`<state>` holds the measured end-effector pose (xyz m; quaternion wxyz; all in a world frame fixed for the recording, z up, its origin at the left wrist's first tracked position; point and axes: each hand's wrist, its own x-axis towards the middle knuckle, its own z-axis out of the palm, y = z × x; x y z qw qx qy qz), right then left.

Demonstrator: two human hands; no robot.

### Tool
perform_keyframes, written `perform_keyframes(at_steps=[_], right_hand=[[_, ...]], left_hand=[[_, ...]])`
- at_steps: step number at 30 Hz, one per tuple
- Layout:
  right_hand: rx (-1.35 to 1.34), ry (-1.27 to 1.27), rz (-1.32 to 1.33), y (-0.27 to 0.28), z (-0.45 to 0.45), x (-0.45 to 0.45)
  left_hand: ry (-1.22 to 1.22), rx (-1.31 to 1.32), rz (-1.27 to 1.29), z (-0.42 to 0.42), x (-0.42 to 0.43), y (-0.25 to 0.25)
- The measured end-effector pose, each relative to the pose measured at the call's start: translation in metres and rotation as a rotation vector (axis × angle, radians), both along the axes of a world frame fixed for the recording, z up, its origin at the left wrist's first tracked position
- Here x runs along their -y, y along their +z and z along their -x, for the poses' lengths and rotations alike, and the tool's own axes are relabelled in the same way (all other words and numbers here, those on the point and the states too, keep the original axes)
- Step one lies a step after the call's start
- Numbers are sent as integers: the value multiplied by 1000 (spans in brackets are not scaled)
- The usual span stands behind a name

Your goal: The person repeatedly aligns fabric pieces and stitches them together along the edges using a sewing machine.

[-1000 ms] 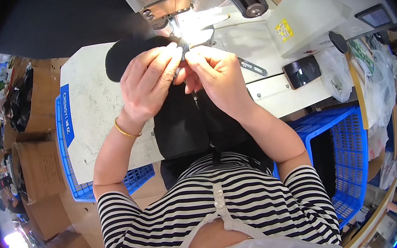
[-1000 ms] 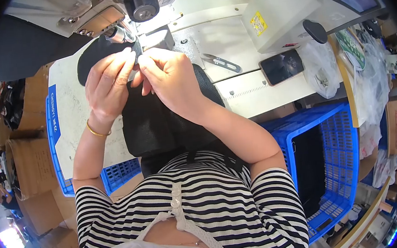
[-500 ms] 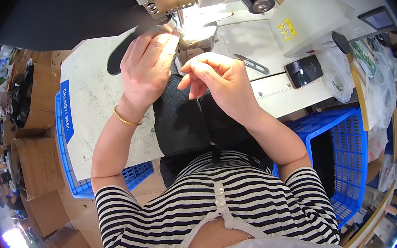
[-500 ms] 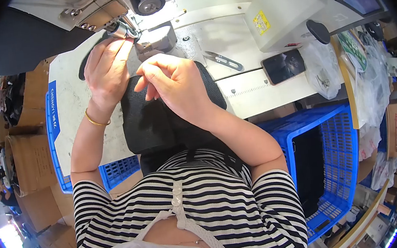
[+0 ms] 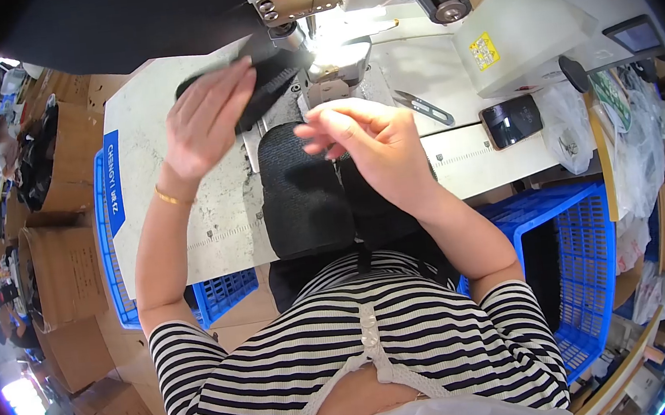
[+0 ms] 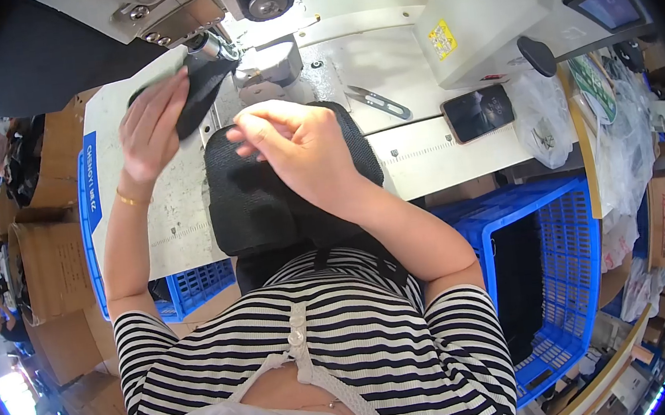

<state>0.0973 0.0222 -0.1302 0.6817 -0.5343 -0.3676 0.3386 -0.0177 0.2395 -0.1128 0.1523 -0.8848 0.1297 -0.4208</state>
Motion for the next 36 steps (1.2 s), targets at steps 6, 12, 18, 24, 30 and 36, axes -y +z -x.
perform_keyframes(at_steps=[6, 12, 18, 24, 30, 36], right_hand=[[82, -35, -33, -3, 17, -10], [115, -48, 23, 2, 13, 1], [47, -51, -5, 2, 11, 7], [78, -65, -5, 3, 12, 9], [45, -77, -43, 1, 14, 10], [25, -69, -52, -3, 13, 8]], left_hand=[[108, -89, 274, 9, 78, 27], [97, -36, 323, 4, 91, 25], [172, 10, 214, 5, 107, 22], [200, 13, 184, 4, 112, 23], [202, 20, 157, 1, 120, 18], [228, 11, 162, -2, 121, 16]])
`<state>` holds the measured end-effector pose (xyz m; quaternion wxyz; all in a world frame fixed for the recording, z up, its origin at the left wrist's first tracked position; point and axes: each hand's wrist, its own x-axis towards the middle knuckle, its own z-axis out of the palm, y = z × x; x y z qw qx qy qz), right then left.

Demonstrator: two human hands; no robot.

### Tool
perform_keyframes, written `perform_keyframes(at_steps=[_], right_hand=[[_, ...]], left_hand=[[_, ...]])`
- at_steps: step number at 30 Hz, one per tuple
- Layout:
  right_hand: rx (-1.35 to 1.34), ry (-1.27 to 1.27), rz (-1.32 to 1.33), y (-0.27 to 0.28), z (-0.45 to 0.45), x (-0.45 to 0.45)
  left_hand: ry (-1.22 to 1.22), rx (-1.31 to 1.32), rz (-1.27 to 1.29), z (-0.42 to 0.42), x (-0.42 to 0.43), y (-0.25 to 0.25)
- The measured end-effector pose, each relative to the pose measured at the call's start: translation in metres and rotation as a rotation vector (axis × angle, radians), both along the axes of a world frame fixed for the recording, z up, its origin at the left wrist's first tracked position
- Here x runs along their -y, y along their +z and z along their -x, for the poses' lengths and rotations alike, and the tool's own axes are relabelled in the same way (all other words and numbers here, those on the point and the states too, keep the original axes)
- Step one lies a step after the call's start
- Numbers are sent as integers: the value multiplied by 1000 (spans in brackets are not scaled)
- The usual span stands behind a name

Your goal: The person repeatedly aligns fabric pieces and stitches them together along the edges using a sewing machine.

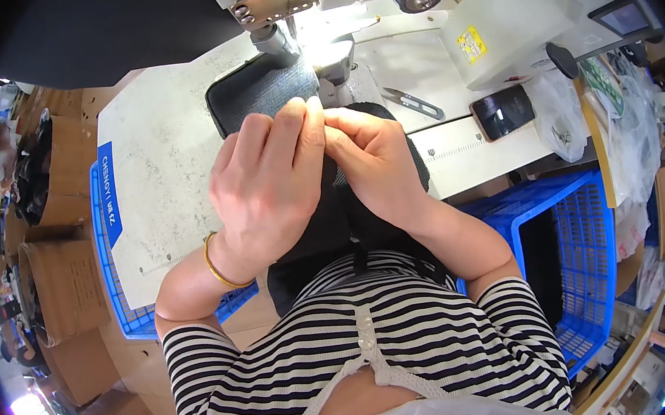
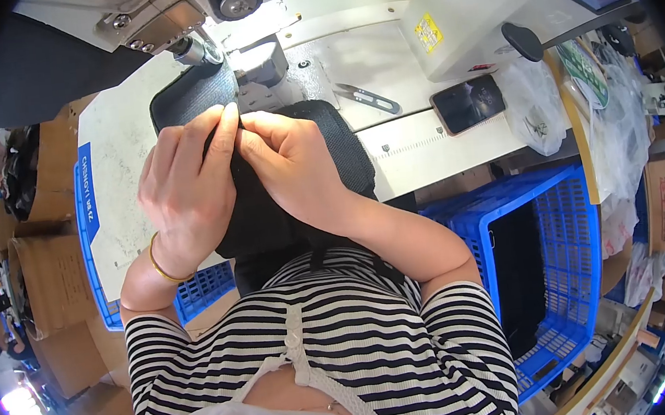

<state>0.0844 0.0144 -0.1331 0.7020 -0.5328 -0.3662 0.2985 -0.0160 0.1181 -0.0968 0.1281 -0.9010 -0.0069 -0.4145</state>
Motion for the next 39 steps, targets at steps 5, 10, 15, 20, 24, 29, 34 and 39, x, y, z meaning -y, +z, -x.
perform_keyframes(at_steps=[5, 10, 15, 20, 24, 29, 34, 39], right_hand=[[30, -13, 19, 3, -8, -9], [28, -34, -42, -4, -14, -21], [-95, -12, -65, 3, -13, -28], [-117, 0, -92, 1, -15, -31], [-71, 15, -88, -5, -16, -31], [-141, 10, -94, -2, -14, -25], [-125, 25, -63, -2, -17, -19], [-88, 11, -116, 7, -16, -21]], left_hand=[[13, 16, -19, -10, -9, -1], [40, 16, -16, -18, -15, -1], [31, 44, -63, -25, -26, -2], [39, 29, -48, -26, -27, -1], [30, 14, 29, -24, -25, -1], [84, -148, 302, 5, 7, 13], [139, -197, 375, 15, 3, 7], [43, -30, 542, 21, -34, -10]])
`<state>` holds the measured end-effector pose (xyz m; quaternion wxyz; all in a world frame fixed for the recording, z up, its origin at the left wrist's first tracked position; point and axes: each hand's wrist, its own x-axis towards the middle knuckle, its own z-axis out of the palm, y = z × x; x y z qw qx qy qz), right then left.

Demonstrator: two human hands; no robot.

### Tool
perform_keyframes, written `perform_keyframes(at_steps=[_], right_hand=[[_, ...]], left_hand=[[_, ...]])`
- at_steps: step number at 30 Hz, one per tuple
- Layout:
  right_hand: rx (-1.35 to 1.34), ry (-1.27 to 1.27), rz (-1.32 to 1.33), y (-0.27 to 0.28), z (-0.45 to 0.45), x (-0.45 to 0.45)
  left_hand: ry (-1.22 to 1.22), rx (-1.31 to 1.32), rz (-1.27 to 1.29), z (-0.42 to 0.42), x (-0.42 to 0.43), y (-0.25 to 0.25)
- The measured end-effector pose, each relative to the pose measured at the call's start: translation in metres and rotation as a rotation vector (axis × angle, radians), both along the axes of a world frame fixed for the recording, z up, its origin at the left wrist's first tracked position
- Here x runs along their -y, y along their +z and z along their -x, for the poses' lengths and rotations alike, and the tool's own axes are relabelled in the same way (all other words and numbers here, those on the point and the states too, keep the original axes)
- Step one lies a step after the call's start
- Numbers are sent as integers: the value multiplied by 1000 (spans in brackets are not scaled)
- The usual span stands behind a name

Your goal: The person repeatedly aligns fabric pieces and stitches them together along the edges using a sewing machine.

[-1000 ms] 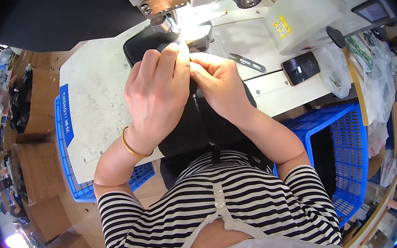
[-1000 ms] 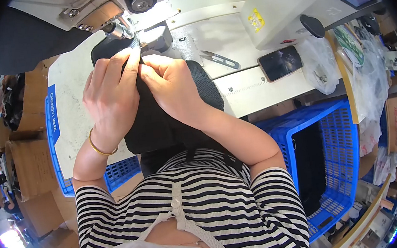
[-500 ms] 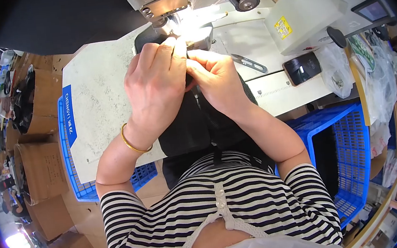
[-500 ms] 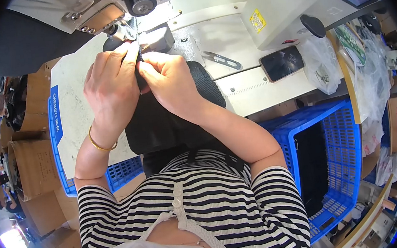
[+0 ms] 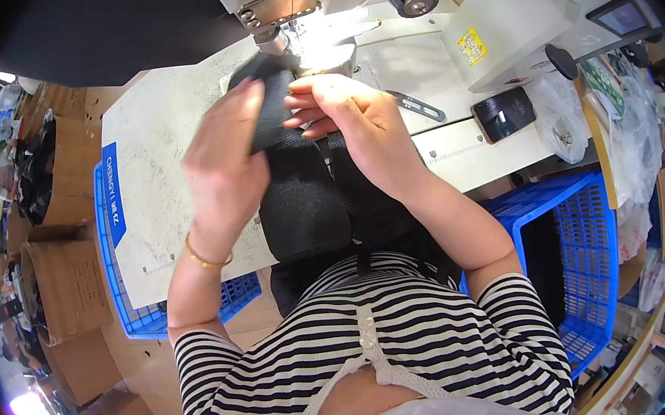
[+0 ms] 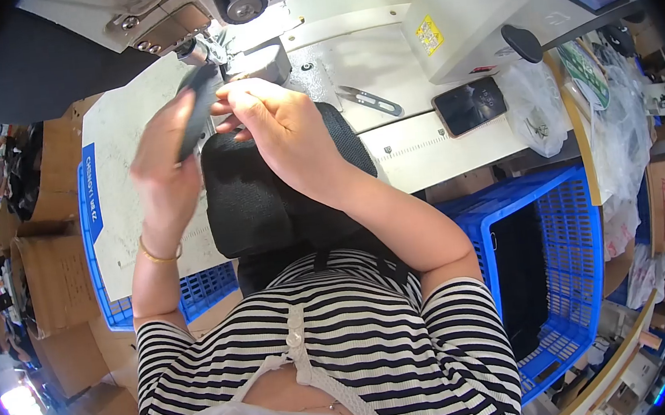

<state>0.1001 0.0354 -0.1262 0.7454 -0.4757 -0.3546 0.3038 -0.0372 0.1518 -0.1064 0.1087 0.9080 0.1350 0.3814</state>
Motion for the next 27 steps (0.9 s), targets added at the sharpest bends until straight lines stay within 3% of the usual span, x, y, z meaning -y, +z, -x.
perform_keyframes(at_steps=[1, 3, 5, 8, 13, 20, 23, 26, 27], right_hand=[[-11, 3, 7, 1, -1, 2], [166, -42, 130, -1, -10, 15], [204, -13, 208, -4, -12, 21], [26, 117, 209, -5, -3, 20], [35, 172, 231, -12, -1, 24], [7, 171, 273, -14, 0, 29], [27, 167, 268, -11, 0, 32], [108, 146, 246, -5, 5, 30], [142, 138, 239, -3, 7, 28]], left_hand=[[7, 40, 114, 10, -7, -1], [55, 353, 834, 42, -22, -4], [-218, 581, 1286, 62, -27, 3], [-270, 551, 1491, 82, -28, -22], [-263, 493, 1663, 86, -14, -31], [-259, 470, 1666, 83, -4, -24], [-238, 306, 1453, 70, -7, 14], [-28, -98, 676, 62, -9, 35], [-47, -156, 568, 57, -8, 41]])
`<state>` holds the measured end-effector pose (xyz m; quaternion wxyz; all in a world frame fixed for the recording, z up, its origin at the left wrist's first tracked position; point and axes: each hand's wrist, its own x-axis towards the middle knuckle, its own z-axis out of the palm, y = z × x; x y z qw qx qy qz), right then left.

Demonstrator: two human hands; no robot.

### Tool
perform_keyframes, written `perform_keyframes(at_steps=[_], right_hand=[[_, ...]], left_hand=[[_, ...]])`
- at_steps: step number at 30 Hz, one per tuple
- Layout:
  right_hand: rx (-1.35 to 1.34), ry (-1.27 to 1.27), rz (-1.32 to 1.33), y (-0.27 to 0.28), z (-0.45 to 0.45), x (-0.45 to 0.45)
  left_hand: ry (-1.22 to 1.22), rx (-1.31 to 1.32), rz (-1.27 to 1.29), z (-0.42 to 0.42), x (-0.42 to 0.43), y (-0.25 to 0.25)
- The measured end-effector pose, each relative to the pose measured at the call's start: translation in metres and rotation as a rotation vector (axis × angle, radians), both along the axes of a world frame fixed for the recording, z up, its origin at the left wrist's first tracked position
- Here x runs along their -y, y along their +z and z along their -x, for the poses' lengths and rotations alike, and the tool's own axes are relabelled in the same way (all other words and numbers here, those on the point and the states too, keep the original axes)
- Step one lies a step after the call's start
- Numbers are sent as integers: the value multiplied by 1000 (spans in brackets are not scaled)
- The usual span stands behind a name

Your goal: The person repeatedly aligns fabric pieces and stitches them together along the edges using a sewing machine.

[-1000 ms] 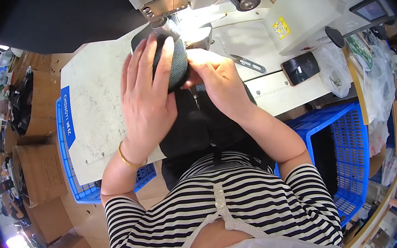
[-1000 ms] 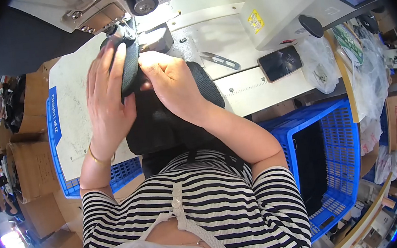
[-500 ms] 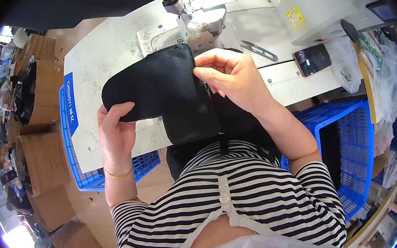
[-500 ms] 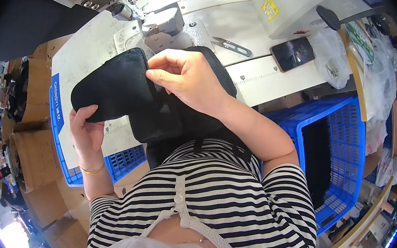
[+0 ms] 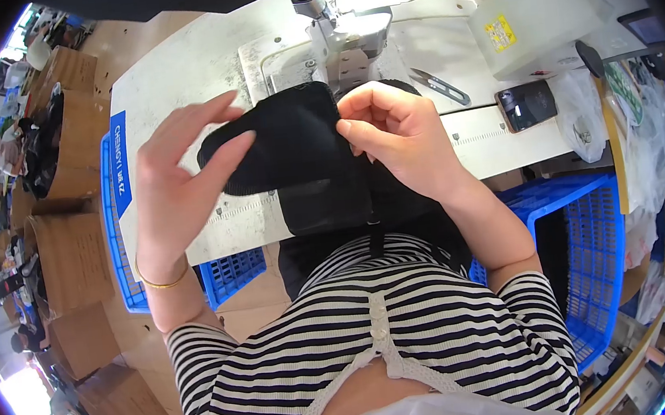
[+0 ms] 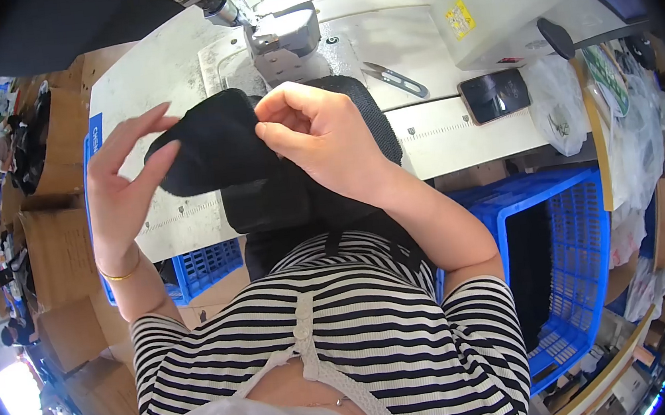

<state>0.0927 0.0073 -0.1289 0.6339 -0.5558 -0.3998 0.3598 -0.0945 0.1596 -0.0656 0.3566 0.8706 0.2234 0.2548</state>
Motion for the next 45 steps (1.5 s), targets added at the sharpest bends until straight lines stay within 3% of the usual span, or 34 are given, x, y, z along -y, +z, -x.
perform_keyframes(at_steps=[3, 6, 7, 10, 14, 16, 19, 22, 25, 29, 32, 43, 45], right_hand=[[0, 19, -13, 4, 5, -3], [-145, 4, -73, -4, 1, 2], [-191, 8, -90, -7, 0, 4], [-320, 16, -148, -16, -1, 7], [-405, 12, -218, -23, 5, 1], [-380, 19, -208, -23, 10, -1], [-259, 39, -172, -25, 13, 1], [-317, -33, -102, -5, 1, 2], [-195, -19, -65, -3, -12, 0], [-179, -30, -88, 3, -20, -13], [-229, -45, -131, 5, -25, -18], [-302, -51, -177, 0, -19, -23], [-313, -17, -163, -1, -20, -24]], left_hand=[[-57, -72, -245, -20, 3, -1], [235, 239, -704, -27, -3, -7], [341, 265, -666, -22, -6, -13], [380, 603, -25, -13, -15, -53], [-51, 704, 1355, -5, -7, -86], [-185, 762, 1535, -23, 17, -62], [91, 715, 1223, -42, 16, -61], [14, 601, 1163, -53, -4, -56], [-17, 456, 1149, -67, -22, -43], [-32, 422, 1091, -97, -47, -38], [-309, 347, 1236, -107, -59, -27], [-420, 318, 1369, -113, -72, -32], [-126, 333, 1055, -113, -71, -35]])
